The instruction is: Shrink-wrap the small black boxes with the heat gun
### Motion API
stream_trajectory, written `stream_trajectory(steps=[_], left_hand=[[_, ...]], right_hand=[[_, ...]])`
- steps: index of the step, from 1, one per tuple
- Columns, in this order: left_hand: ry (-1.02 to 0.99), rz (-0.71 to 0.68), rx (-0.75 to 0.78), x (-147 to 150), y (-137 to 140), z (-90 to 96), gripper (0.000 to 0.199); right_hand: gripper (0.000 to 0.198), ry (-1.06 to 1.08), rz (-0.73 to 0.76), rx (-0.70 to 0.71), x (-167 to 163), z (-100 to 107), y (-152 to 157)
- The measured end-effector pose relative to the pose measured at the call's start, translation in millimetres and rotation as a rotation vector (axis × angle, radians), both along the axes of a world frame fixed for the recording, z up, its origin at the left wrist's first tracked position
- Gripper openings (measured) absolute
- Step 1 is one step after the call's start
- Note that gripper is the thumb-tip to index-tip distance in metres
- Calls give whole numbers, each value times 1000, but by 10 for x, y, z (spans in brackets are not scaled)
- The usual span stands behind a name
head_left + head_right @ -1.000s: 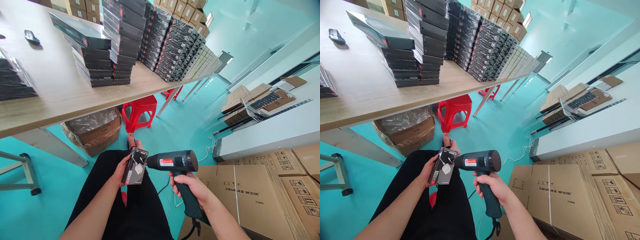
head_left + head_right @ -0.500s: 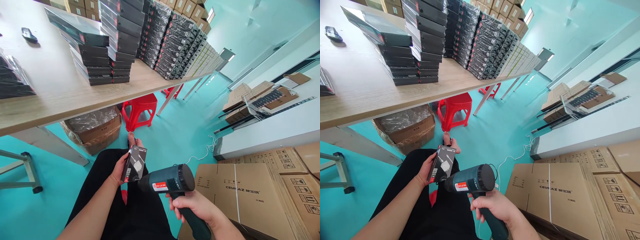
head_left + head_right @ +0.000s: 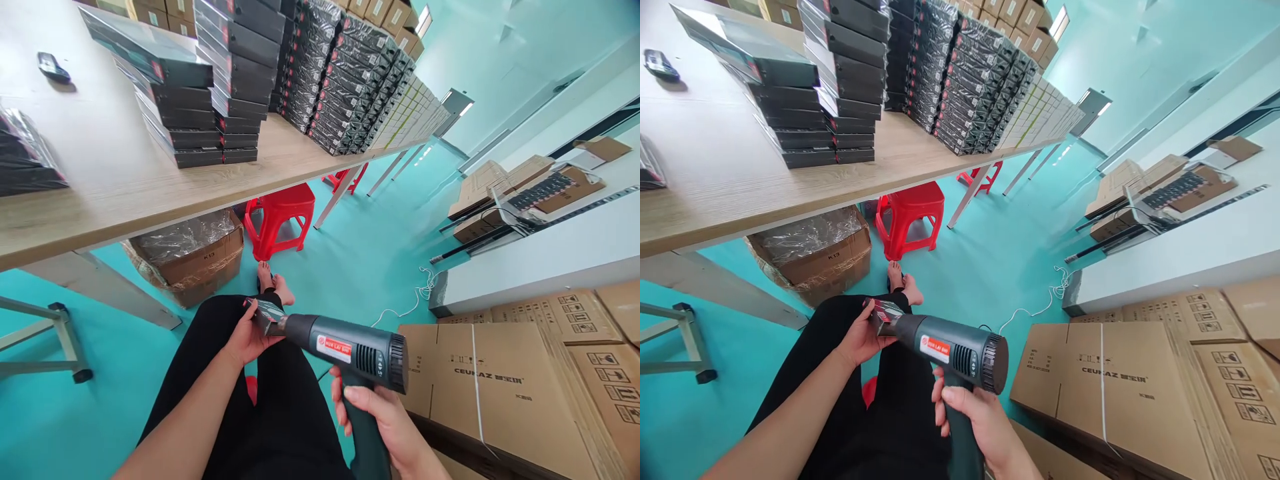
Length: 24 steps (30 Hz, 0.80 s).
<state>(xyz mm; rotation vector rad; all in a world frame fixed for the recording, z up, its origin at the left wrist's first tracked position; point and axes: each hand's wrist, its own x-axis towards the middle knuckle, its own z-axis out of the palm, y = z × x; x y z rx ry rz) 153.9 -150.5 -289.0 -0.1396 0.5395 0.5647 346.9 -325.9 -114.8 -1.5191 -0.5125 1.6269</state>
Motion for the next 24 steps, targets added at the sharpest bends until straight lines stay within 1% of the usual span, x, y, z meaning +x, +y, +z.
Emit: stream_trajectory(steps=[2, 3, 6, 8, 10, 12, 13, 15, 17, 18, 20, 22, 24], left_hand=[[0, 38, 36, 0, -17, -1, 51], [4, 55, 47, 2, -23, -2, 51], [-15, 80, 62, 19, -27, -8, 47], [-31, 83, 61, 42, -24, -19, 47], [-43, 72, 50, 65, -26, -43, 49], [-26, 49, 32, 81, -34, -80, 51], [-3, 38, 22, 86, -39, -102, 50], [47, 25, 10, 93, -49, -142, 46], [70, 36, 9, 99, -57, -163, 41], [71, 47, 10, 102, -61, -164, 39], [67, 53, 6, 104, -67, -158, 39], [73, 19, -8, 102, -70, -162, 40], [86, -17, -24, 97, -67, -189, 39]], right_hand=[[28, -67, -57, 10, 16, -9, -10], [28, -84, -60, -10, 33, -9, -26], [29, -31, 18, -59, 53, 8, -107], [31, 6, 52, -9, 31, 26, -147], [31, -27, 23, 51, 11, 43, -149], [28, -103, 2, 37, 15, 65, -118], [26, -138, 30, 14, 23, 81, -97], [21, -184, 158, -12, 33, 117, -50], [19, -194, 273, 26, 22, 151, -3], [19, -193, 292, 57, 12, 164, 21], [20, -196, 254, 90, -8, 180, 62], [19, -210, 219, 69, -18, 189, 91], [18, -207, 262, 28, -24, 192, 108]])
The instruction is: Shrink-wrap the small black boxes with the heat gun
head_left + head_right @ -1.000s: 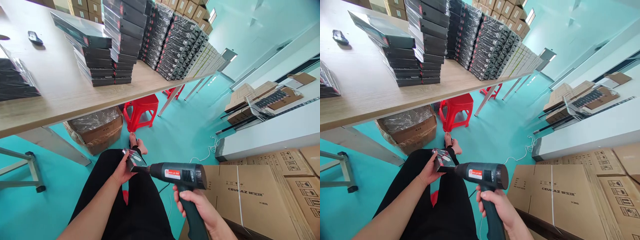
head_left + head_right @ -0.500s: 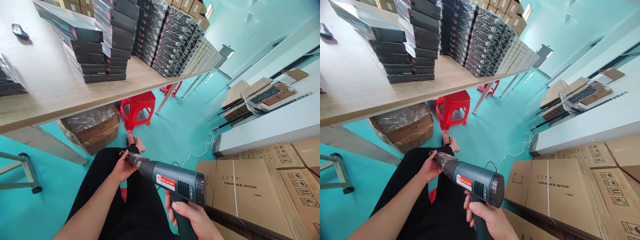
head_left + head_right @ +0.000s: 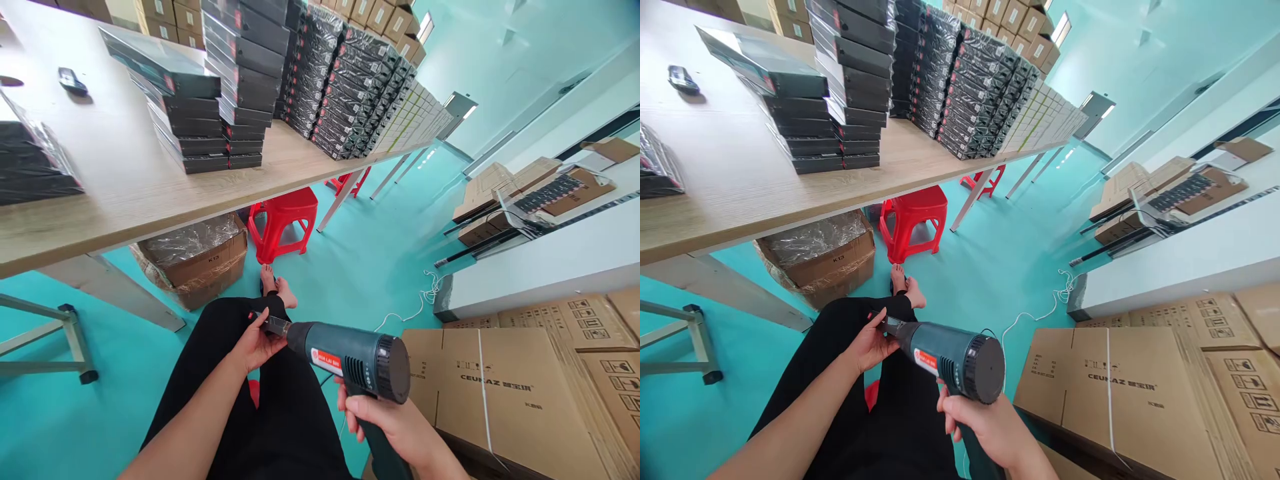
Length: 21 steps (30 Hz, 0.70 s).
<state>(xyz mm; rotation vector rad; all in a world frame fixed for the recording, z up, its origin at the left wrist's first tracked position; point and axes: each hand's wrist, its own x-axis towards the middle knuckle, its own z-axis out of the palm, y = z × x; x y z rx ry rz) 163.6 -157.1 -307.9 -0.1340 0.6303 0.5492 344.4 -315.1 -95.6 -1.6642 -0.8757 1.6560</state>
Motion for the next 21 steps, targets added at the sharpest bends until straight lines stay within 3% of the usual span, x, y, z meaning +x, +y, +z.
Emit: stream_trajectory(steps=[3, 6, 9, 11, 14, 18, 21], left_hand=[[6, 33, -9, -3, 14, -55, 38], [-10, 66, -43, -13, 26, -62, 48], [-52, 63, -84, -36, 34, -23, 57], [-68, 68, -94, -45, 40, -2, 60], [-78, 85, -83, -40, 44, 0, 62], [-108, 61, -76, -29, 34, -30, 63], [-76, 42, -72, -25, 30, -52, 57]], right_hand=[[20, 26, 48, 23, -9, -23, 16], [24, 5, -144, 66, 21, -85, 2], [28, -6, -292, -25, 87, -148, -75], [28, 56, -284, -88, 116, -180, -143], [30, 136, -299, -58, 120, -220, -214], [30, 55, -368, -34, 114, -249, -239], [27, 93, -259, -94, 49, -241, -233]])
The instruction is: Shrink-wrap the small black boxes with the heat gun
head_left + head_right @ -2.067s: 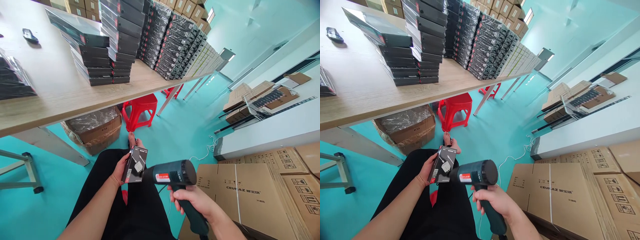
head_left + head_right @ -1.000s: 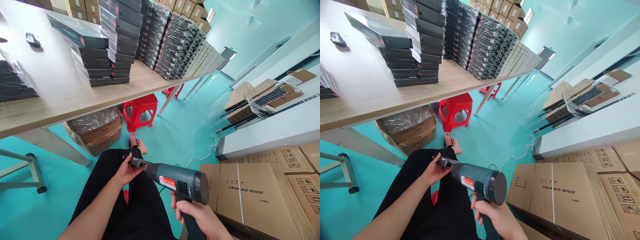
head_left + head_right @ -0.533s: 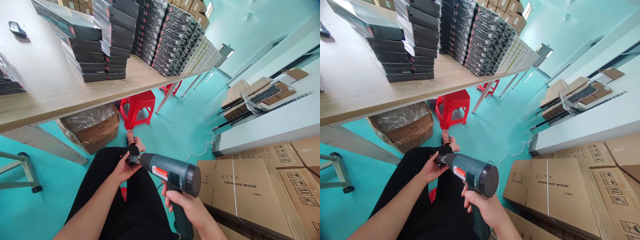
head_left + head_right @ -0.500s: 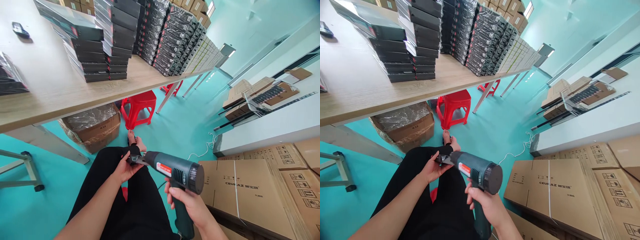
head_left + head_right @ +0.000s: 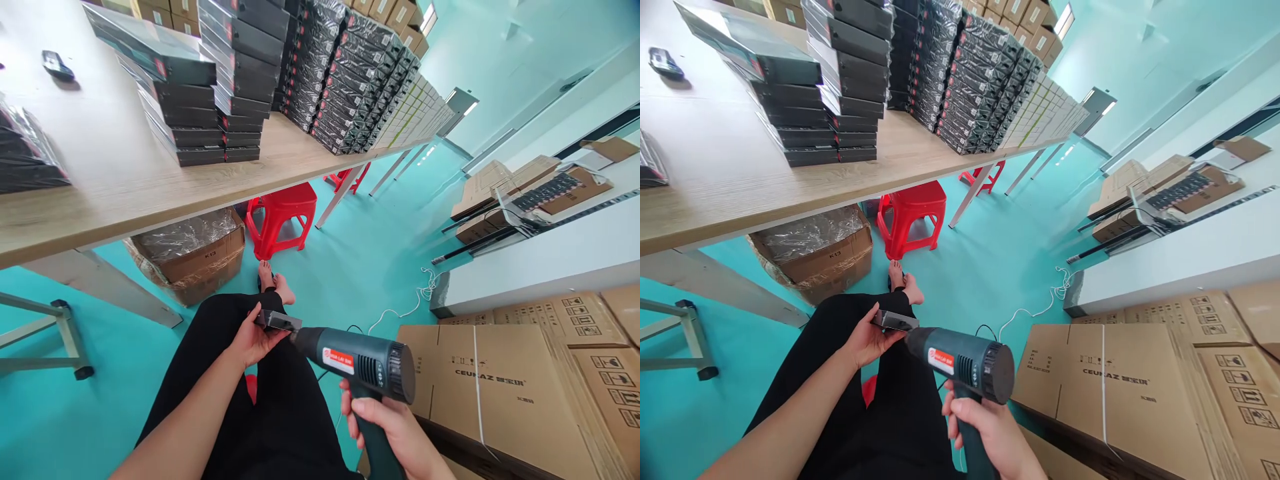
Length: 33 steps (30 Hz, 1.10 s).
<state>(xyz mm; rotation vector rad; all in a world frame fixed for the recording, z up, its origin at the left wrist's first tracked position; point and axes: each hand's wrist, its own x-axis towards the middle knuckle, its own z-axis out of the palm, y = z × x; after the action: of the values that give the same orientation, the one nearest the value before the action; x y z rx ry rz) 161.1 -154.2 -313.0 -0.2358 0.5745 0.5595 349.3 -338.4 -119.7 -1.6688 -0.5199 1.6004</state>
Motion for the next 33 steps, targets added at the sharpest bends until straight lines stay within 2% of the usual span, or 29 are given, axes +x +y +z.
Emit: stream_trajectory(steps=[3, 6, 10, 16, 25, 31, 33], left_hand=[[31, 44, 37, 13, -5, 15, 51], [11, 70, 53, 7, -16, 76, 54], [-38, 66, 36, -38, -16, 135, 61], [-48, 78, 40, -15, 11, 100, 59], [-8, 58, 68, -29, -13, 79, 55], [4, 36, 69, -28, -5, 111, 50], [17, 23, 93, -34, -7, 120, 44]], right_hand=[[30, 100, 47, 84, -118, -7, 55], [32, 60, -86, 178, -134, -36, 121], [29, 47, -212, 116, 58, -57, 71], [28, 108, -218, 93, 149, -55, -120], [29, 70, -164, 118, 72, 8, 40], [29, 61, -76, 41, 108, 25, -71], [29, 77, -93, 43, 130, 14, -120]])
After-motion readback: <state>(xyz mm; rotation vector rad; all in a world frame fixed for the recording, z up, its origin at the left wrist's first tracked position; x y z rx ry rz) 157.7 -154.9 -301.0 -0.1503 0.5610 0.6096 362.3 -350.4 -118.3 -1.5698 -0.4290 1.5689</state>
